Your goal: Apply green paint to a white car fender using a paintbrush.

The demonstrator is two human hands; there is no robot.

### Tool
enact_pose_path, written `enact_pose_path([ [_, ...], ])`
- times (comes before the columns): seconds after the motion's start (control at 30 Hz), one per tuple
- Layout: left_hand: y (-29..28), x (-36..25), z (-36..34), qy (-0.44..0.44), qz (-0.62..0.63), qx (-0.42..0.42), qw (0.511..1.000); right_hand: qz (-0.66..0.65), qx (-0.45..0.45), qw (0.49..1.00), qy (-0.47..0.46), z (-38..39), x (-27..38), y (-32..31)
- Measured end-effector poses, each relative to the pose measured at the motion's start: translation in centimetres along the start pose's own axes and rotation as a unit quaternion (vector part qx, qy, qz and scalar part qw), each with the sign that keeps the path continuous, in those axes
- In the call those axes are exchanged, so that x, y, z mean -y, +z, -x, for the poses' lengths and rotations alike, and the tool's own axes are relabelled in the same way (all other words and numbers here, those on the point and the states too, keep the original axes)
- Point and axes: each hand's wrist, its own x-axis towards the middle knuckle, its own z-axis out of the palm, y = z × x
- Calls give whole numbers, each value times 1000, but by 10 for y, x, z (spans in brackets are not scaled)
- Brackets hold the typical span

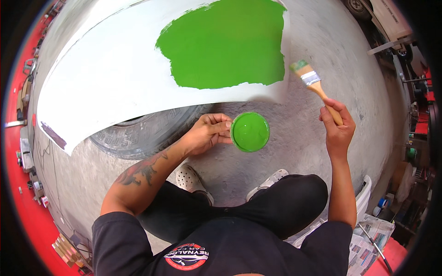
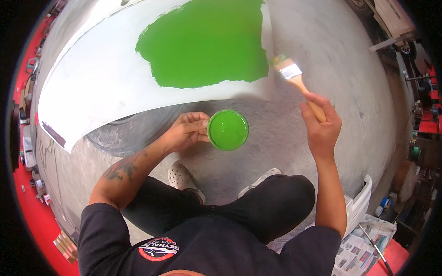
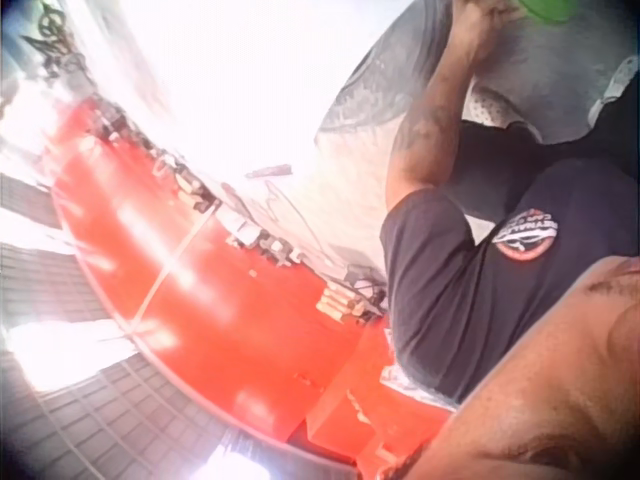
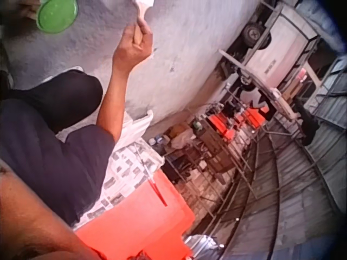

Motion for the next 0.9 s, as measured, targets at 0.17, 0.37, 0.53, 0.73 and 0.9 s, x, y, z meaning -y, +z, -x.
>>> enact_pose_path([
  [0.17,1,-1,0,-6,-5,-8,1000,-25,30,999,13,-5,15,2],
  [0.37,-3,-16,5,67,46,-48,996,-66,37,997,7,-13,58,-1],
  [0.53,1,-19,4,102,67,-57,991,-178,191,959,111,-14,85,12],
  [0.73,6,-19,4,119,68,-54,989,-131,280,940,144,-24,92,34],
  [0.9,8,-21,4,131,66,-72,987,-121,245,955,117,-30,99,32],
])
